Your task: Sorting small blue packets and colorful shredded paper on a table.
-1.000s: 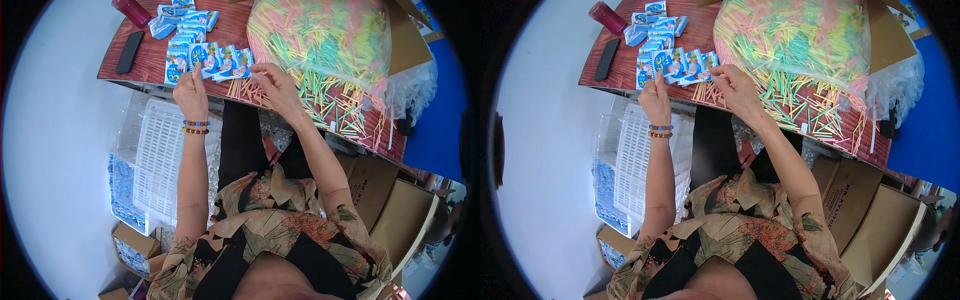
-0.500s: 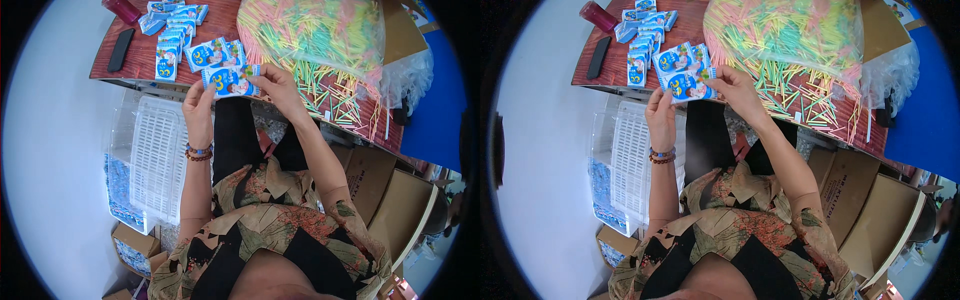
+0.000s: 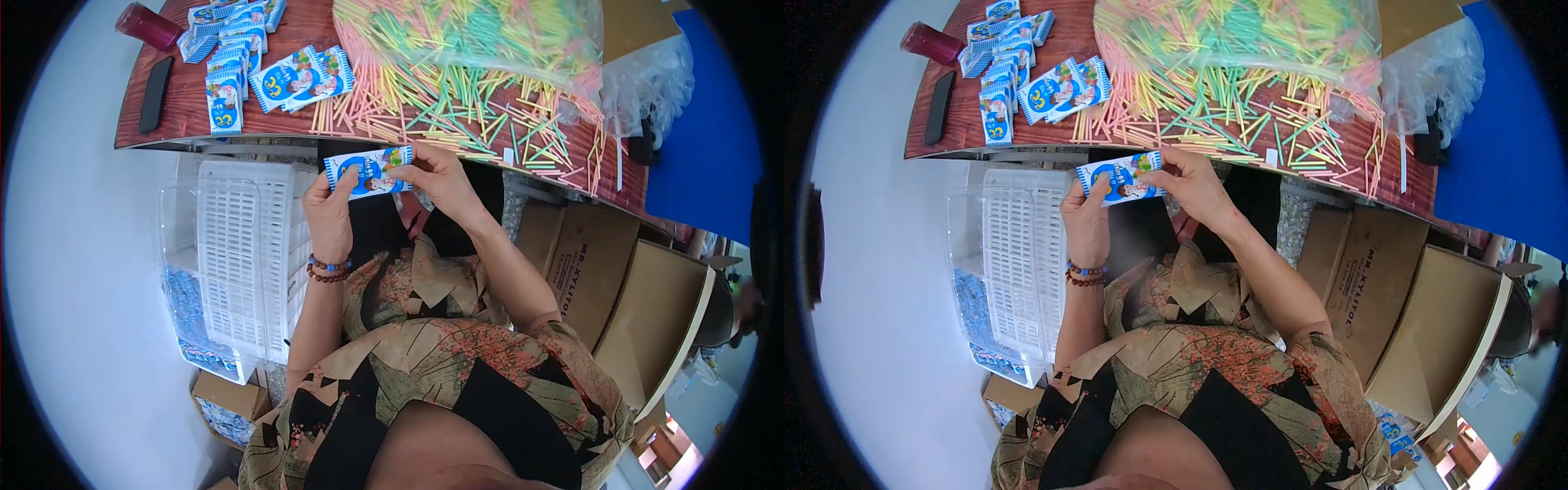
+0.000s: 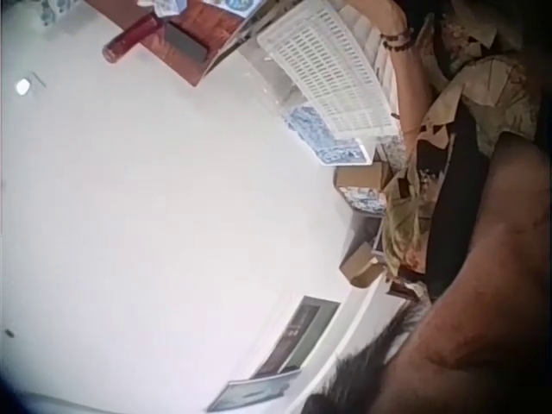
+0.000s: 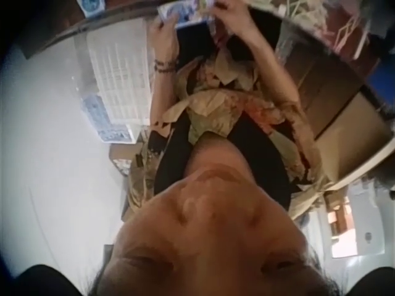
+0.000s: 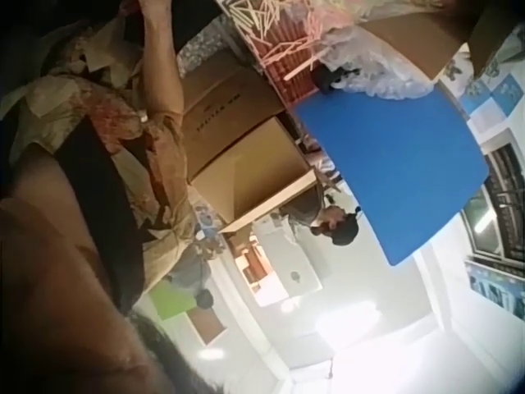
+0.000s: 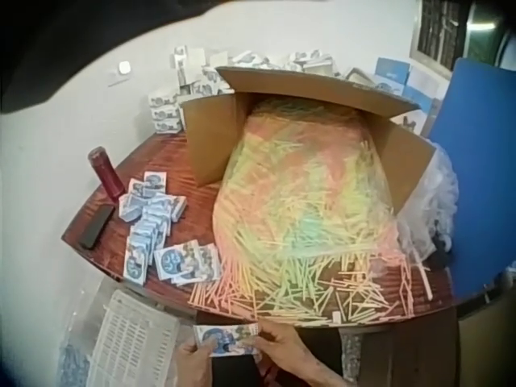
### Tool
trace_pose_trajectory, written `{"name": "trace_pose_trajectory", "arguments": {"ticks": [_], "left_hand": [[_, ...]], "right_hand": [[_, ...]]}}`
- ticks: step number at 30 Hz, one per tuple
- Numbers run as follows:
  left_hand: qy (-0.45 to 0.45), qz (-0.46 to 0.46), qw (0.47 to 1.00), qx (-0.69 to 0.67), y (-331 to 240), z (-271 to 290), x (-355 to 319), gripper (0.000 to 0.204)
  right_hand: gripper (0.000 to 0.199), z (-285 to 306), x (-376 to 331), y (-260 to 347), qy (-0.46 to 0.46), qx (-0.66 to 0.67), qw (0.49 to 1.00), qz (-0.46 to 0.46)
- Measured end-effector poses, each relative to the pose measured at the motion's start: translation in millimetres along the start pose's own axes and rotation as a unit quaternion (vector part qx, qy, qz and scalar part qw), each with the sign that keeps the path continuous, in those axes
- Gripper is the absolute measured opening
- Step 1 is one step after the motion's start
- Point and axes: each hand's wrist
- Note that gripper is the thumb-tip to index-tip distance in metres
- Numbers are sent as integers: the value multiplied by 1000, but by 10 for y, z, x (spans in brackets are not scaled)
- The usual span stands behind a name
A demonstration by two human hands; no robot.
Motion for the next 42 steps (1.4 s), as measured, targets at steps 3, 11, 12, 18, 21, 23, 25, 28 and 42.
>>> {"name": "trace_pose_trajectory", "arguments": {"ticks": [3,11,12,18,21,23,25,28,42], "left_hand": [[-22,42,998,-47,5,-63,-29,12],[-25,50,991,-119,18,-163,-56,12],[-38,53,990,-125,27,-171,-51,13],[-52,79,984,-153,32,-84,-43,17],[-57,99,979,-169,35,-76,-12,18],[-49,108,977,-176,23,-74,-17,18],[-50,124,976,-172,9,-91,-20,19],[-42,145,976,-157,-6,-132,-18,19],[-30,149,978,-143,66,-62,-38,23]], "right_hand": [[12,58,-20,43,2,-8,1000,23],[14,153,-53,78,-14,-18,999,29],[19,150,-48,93,-26,-22,998,45],[13,106,-141,302,-24,30,999,2],[19,213,-130,341,-19,-6,981,194],[24,231,-105,353,-15,-121,964,235],[31,221,-103,354,11,-252,932,261],[30,193,-73,356,8,-354,887,295],[15,364,-110,430,-24,-360,878,313]]}}
Point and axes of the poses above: each hand's wrist, its own x-axis towards the middle knuckle, its own z-axis out of the back of the hand, y = z × x, and after that the axes turned 14 degrees about -z, right-handed
